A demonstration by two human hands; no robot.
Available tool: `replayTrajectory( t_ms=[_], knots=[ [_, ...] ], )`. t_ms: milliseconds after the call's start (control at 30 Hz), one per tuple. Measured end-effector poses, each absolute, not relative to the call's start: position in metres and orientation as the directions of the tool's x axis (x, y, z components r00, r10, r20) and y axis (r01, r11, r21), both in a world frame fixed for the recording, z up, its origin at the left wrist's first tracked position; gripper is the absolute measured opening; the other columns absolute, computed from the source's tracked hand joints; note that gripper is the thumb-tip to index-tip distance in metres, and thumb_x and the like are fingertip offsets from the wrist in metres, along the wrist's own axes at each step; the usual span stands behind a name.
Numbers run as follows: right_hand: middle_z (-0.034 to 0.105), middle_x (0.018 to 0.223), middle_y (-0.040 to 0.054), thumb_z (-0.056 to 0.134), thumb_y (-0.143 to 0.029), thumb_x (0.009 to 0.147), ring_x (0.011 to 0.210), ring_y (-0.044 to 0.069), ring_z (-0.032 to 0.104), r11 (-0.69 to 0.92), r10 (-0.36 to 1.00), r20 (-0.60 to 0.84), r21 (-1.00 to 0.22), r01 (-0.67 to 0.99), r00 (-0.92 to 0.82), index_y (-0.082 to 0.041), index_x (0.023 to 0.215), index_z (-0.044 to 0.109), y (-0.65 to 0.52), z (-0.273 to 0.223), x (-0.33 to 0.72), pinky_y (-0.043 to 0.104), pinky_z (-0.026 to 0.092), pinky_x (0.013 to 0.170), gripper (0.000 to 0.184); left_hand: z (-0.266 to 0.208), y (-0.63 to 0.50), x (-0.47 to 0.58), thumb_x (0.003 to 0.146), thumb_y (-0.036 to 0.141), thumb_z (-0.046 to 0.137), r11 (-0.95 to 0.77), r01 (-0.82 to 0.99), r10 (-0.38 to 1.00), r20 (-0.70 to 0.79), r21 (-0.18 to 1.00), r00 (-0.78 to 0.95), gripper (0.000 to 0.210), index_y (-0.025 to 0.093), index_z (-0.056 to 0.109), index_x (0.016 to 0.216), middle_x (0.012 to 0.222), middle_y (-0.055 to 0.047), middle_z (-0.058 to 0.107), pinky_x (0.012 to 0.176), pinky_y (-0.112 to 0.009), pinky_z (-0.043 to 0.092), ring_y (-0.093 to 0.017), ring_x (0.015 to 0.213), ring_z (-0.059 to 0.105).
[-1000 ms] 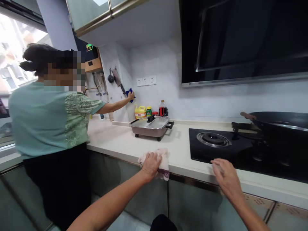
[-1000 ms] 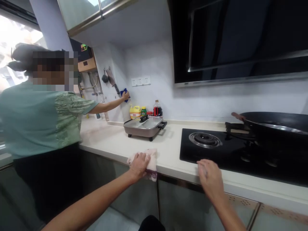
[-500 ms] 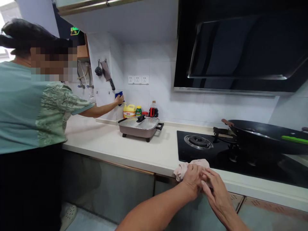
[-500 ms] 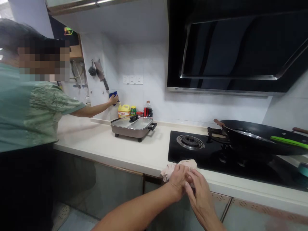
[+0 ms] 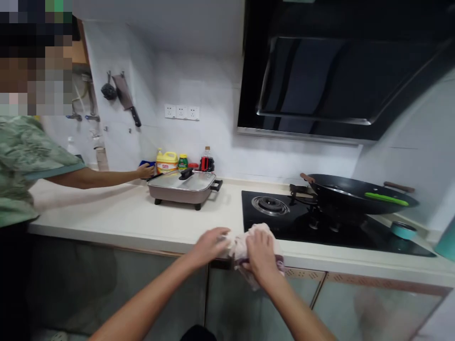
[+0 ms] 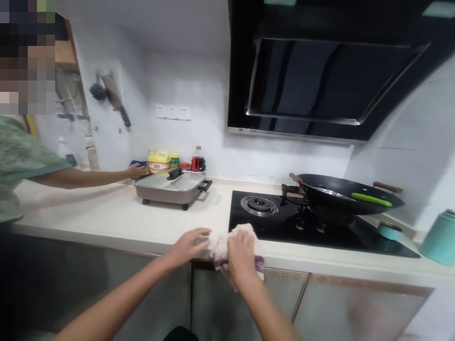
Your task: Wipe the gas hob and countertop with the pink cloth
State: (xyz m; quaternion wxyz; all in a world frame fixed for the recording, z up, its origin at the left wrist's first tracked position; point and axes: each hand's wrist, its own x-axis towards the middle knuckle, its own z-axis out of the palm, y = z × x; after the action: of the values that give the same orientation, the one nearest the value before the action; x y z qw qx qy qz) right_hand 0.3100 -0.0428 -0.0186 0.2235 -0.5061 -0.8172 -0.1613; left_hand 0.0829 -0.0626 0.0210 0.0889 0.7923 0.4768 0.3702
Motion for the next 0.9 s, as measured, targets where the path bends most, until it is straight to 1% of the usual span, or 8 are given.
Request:
replayTrajectory(
  t_ms=[67, 133, 267, 333, 467, 633, 733, 900],
  knots=[
    [0.048, 0.149, 0.0260, 0.096, -0.041, 0.055, 0.137, 0.050, 0.040, 0.516, 0.736, 0.468, 0.078, 0.853, -0.488, -0.016, 0.128, 0.058, -0.041, -0.011, 0.272, 0.070, 0.031, 0.109, 0.086, 0.029, -0.052, 0.058, 0.092, 0.042, 0.052, -0.392, 0.775, 0.837, 0.542, 0.495, 0.077, 0.038, 0.022, 0.071, 0.118, 0.124, -0.007, 0.074, 0.109, -0.038, 0.047, -0.024, 0.117, 0.065],
    [0.045, 0.155, 0.0203, 0.091, -0.042, 0.064, 0.142, 0.045, 0.037, 0.646, 0.641, 0.455, 0.114, 0.755, -0.618, -0.021, 0.138, 0.050, -0.039, -0.009, 0.239, 0.066, 0.031, 0.112, 0.087, 0.031, -0.039, 0.041, 0.091, 0.043, 0.049, -0.277, 0.830, 0.841, 0.539, 0.484, -0.034, 0.038, 0.022, 0.072, 0.111, 0.119, -0.006, 0.075, 0.106, -0.038, 0.048, -0.024, 0.114, 0.066],
    [0.043, 0.156, 0.0181, 0.061, -0.033, 0.094, 0.141, 0.041, 0.039, 0.724, 0.521, 0.526, 0.144, 0.675, -0.672, -0.022, 0.146, 0.041, -0.034, -0.019, 0.207, 0.062, 0.036, 0.109, 0.057, 0.026, -0.021, 0.030, 0.091, 0.046, 0.042, -0.153, 0.917, 0.837, 0.541, 0.369, -0.078, 0.039, 0.023, 0.074, 0.095, 0.107, -0.007, 0.077, 0.100, -0.036, 0.049, -0.025, 0.108, 0.067],
    [0.042, 0.157, 0.0172, 0.047, -0.026, 0.100, 0.140, 0.037, 0.041, 0.717, 0.508, 0.566, 0.139, 0.683, -0.649, -0.027, 0.149, 0.037, -0.030, -0.029, 0.212, 0.061, 0.038, 0.106, 0.050, 0.023, -0.019, 0.030, 0.091, 0.048, 0.041, -0.112, 0.938, 0.829, 0.551, 0.327, -0.093, 0.041, 0.023, 0.074, 0.091, 0.104, -0.007, 0.077, 0.099, -0.036, 0.048, -0.026, 0.108, 0.068],
    [0.050, 0.149, 0.0142, 0.047, -0.022, 0.101, 0.129, 0.031, 0.050, 0.674, 0.459, 0.661, 0.176, 0.717, -0.594, -0.034, 0.143, 0.043, -0.017, -0.045, 0.253, 0.053, 0.043, 0.098, 0.044, 0.026, -0.022, 0.030, 0.090, 0.049, 0.041, -0.046, 0.941, 0.838, 0.526, 0.334, -0.146, 0.042, 0.024, 0.075, 0.089, 0.105, -0.005, 0.079, 0.095, -0.032, 0.048, -0.024, 0.105, 0.068],
    [0.054, 0.136, 0.0165, 0.063, -0.021, 0.092, 0.120, 0.030, 0.052, 0.586, 0.208, 0.813, 0.342, 0.735, -0.544, -0.031, 0.138, 0.051, -0.009, -0.053, 0.358, 0.046, 0.045, 0.093, 0.048, 0.034, -0.027, 0.033, 0.090, 0.051, 0.039, -0.031, 0.943, 0.844, 0.514, 0.332, -0.153, 0.047, 0.022, 0.075, 0.089, 0.105, -0.007, 0.079, 0.091, -0.033, 0.047, -0.025, 0.101, 0.069],
    [0.050, 0.139, 0.0196, 0.077, -0.027, 0.080, 0.123, 0.034, 0.049, 0.582, 0.298, 0.795, 0.287, 0.761, -0.528, -0.026, 0.140, 0.052, -0.010, -0.055, 0.444, 0.049, 0.043, 0.098, 0.065, 0.033, -0.028, 0.036, 0.089, 0.050, 0.039, -0.060, 0.964, 0.850, 0.520, 0.259, -0.087, 0.047, 0.021, 0.076, 0.087, 0.101, -0.008, 0.079, 0.091, -0.036, 0.046, -0.027, 0.102, 0.068],
    [0.048, 0.145, 0.0200, 0.082, -0.023, 0.067, 0.127, 0.037, 0.048, 0.352, 0.653, 0.663, 0.164, 0.922, -0.367, -0.023, 0.141, 0.053, -0.017, -0.052, 0.587, 0.050, 0.040, 0.103, 0.079, 0.033, -0.029, 0.042, 0.090, 0.048, 0.039, -0.092, 0.979, 0.848, 0.529, 0.181, -0.018, 0.046, 0.022, 0.076, 0.088, 0.103, -0.007, 0.078, 0.091, -0.036, 0.043, -0.027, 0.104, 0.066]
  ],
)
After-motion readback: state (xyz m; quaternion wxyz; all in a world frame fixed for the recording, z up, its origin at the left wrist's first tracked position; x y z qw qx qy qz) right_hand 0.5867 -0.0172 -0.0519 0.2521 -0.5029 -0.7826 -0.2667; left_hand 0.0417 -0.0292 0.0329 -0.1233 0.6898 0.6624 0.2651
